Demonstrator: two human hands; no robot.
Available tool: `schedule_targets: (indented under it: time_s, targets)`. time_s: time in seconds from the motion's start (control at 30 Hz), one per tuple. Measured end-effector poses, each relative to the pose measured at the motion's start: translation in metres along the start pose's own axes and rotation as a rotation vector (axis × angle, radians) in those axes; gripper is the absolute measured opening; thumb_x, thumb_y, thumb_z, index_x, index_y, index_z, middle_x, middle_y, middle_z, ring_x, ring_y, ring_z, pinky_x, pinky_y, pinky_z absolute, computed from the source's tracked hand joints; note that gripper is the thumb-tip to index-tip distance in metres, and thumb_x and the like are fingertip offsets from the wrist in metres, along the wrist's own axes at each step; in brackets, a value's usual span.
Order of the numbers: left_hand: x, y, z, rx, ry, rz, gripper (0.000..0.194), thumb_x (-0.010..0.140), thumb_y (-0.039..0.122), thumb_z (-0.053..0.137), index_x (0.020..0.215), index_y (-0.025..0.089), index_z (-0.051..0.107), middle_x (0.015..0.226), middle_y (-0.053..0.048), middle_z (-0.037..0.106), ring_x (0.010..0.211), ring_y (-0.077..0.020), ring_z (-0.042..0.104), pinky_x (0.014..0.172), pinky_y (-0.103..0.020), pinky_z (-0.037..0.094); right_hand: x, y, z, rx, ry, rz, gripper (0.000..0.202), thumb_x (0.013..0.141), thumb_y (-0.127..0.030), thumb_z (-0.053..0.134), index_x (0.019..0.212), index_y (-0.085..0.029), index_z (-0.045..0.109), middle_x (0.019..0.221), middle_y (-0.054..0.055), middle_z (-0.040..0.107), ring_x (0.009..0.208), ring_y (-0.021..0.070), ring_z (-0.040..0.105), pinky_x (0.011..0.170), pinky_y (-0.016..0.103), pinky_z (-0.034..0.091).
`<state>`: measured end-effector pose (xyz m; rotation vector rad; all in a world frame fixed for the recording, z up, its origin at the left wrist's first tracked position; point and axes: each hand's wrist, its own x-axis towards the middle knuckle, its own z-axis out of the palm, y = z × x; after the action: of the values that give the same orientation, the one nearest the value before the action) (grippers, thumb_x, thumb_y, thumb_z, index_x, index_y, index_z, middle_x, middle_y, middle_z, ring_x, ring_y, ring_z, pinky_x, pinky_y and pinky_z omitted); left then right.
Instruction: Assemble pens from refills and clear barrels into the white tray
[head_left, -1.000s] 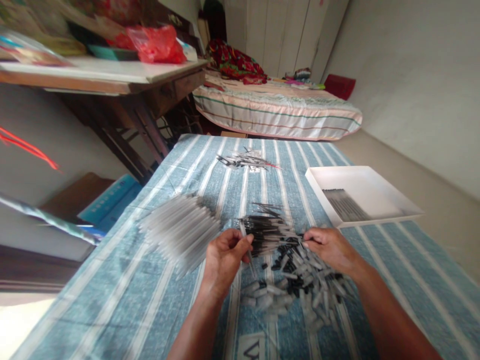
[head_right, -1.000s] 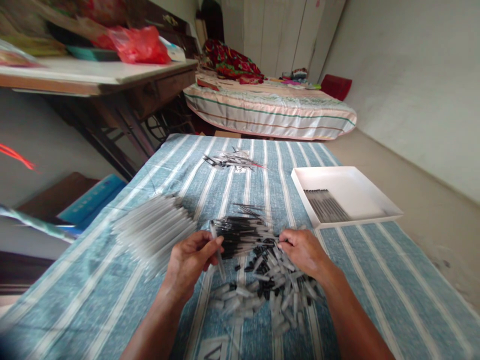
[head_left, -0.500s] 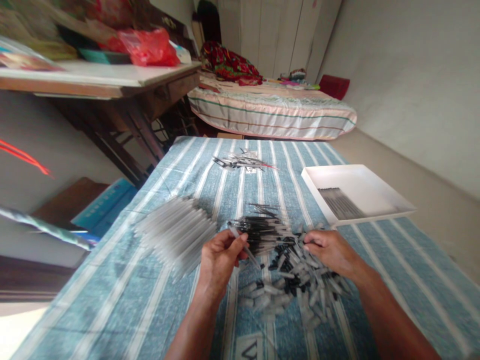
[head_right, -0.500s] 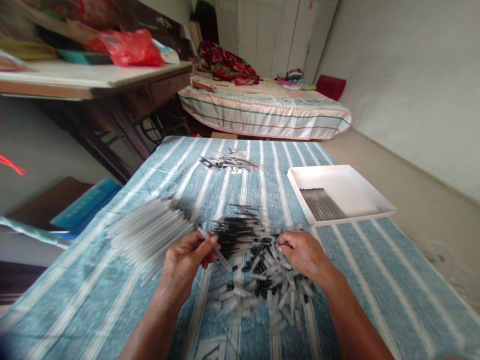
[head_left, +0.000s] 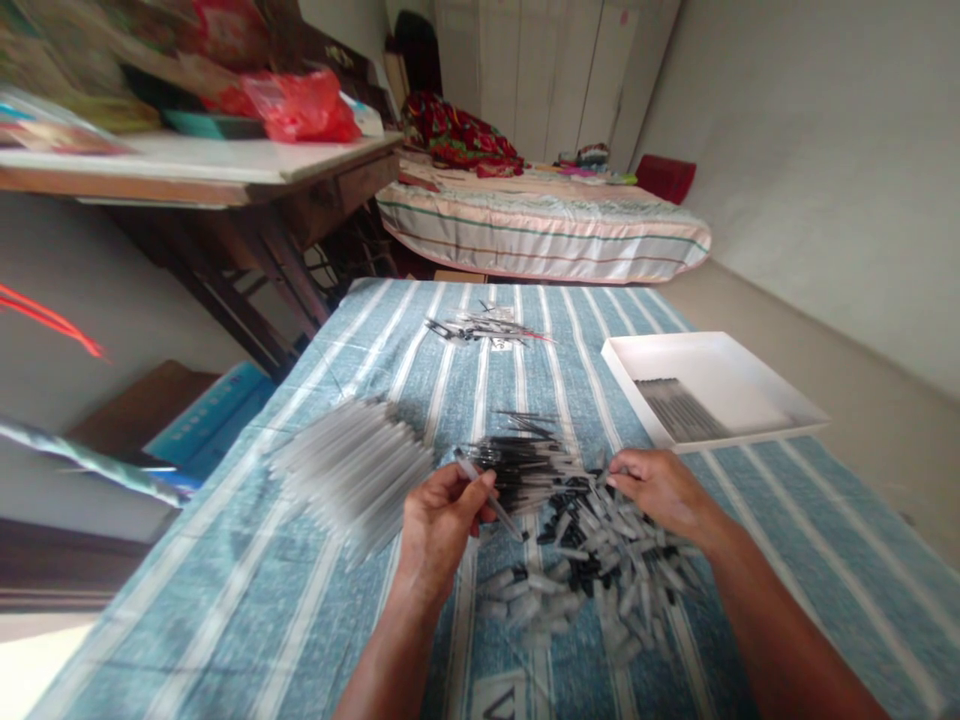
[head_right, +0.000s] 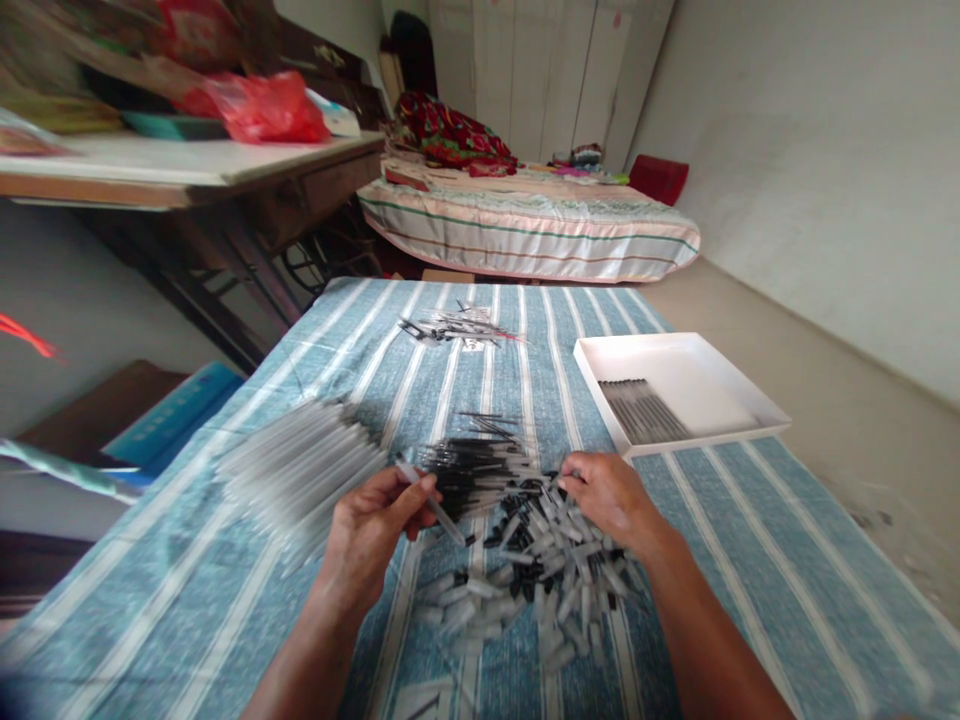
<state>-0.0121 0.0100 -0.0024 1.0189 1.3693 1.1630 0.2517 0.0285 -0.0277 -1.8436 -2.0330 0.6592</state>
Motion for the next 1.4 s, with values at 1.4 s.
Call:
schedule_targets:
  time_s: [1.4]
  targets:
    - [-0.001,0.003,0.002,-0.017,-0.028,0.028,0.017,0.068,0.031,0.068,0.063,0.015,0.063,0.049,0.002,0.058,0.043,-0.0092,0.049,0.042,-0.019,0.036,-0.003,0.023,-0.009,0.058,0.114,-0.025,0.028,0.078,-0.039,0.049,0.072,-0.019,0.068,0.059,0.001,0.063,0.055,0.0153,0.055,0.051,0.023,0.036]
